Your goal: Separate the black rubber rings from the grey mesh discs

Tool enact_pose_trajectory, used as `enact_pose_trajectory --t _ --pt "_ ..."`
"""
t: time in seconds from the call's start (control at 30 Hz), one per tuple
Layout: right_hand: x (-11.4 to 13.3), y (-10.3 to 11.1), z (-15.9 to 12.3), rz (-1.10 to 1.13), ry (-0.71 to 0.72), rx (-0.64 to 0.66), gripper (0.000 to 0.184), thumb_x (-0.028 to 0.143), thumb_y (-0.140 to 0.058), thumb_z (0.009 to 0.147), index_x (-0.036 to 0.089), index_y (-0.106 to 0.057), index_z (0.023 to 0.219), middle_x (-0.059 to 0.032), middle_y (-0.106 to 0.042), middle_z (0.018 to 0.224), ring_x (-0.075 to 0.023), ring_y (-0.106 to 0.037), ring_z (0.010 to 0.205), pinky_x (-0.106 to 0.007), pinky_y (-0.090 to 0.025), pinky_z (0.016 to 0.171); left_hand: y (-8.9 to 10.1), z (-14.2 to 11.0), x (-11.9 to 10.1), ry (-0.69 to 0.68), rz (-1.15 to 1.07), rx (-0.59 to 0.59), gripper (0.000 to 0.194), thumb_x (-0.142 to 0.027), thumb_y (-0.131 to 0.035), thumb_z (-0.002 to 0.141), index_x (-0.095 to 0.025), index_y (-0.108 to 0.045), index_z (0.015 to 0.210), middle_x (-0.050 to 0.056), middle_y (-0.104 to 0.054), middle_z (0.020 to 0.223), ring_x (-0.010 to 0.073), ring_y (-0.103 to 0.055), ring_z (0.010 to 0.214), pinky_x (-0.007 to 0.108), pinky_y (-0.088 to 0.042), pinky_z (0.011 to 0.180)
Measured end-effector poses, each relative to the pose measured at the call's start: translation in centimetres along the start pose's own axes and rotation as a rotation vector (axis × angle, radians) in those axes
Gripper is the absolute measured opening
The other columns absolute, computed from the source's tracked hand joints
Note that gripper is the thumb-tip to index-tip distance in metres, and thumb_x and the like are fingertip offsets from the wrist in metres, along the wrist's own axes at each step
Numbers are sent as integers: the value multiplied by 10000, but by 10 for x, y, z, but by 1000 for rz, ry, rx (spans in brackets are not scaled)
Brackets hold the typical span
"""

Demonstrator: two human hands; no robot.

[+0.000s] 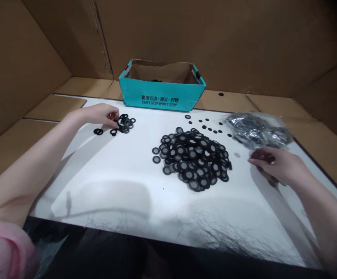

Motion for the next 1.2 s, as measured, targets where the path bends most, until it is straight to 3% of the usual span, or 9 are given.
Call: enact_pose_trajectory --t 0.13,0.37,0.47,0.63,0.73,0.93,1.07,1.2 --pt "-2 -1 -3 21 25 1 158 369 -659 624 223 -613 662 -33 -637 591 -221 -576 609 -335 -411 604 0 0 0 -9 9 -5 388 -527 -596 688 -185 -570 868 46 -647 817 175 -560 738 243 -336 623" --pt "-28 20 -22 70 -6 -121 375 545 -555 565 237 -626 767 -75 -700 789 -263 -631 727 -374 -434 668 1 1 1 3 -3 11 311 -467 -589 691 -191 -555 831 50 -619 758 186 -525 706 277 -339 616" --pt "-47 23 -29 58 -39 -94 460 618 -564 484 242 -655 734 -78 -704 786 -287 -632 744 -403 -435 677 2 2 1 4 -3 6 309 -463 -596 692 -186 -565 827 47 -616 752 188 -526 712 285 -336 623" --pt "-64 11 -32 83 -1 -23 576 686 -637 436 245 -670 804 -83 -716 876 -287 -633 778 -404 -451 673 3 -2 -3 9 -10 3 286 -416 -620 718 -168 -583 857 28 -615 753 153 -486 693 279 -326 633" --pt "-65 7 -32 90 42 -28 545 678 -657 468 242 -664 794 -88 -715 884 -275 -623 769 -398 -449 683 4 -6 -6 3 -48 -2 302 -453 -646 734 -176 -580 834 -9 -600 710 122 -453 687 263 -308 636" --pt "-63 7 -33 133 83 -6 305 512 -692 597 242 -650 734 -64 -701 775 -242 -616 719 -367 -445 672 5 -7 -5 -22 -130 34 507 -696 -683 639 -214 -607 777 -60 -559 636 106 -387 700 263 -275 630" --pt "-62 11 -35 164 20 -88 389 547 -707 548 229 -617 755 -86 -708 757 -282 -653 745 -378 -450 638 6 -3 -2 2 -91 -9 410 -584 -685 658 -197 -606 766 -10 -594 683 129 -429 661 284 -300 617" --pt "-58 17 -38 238 -42 -109 436 542 -671 547 227 -640 846 -90 -731 785 -291 -664 760 -382 -448 637 8 -5 -4 -33 -94 -60 376 -548 -656 687 -190 -611 794 -25 -623 706 109 -458 649 248 -317 617"
Point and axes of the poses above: each hand's wrist, its own z-axis towards the middle knuckle, its own y-axis out of the back of the hand, x = y × z, the point moved 4 cm from there along z, towards the middle knuckle
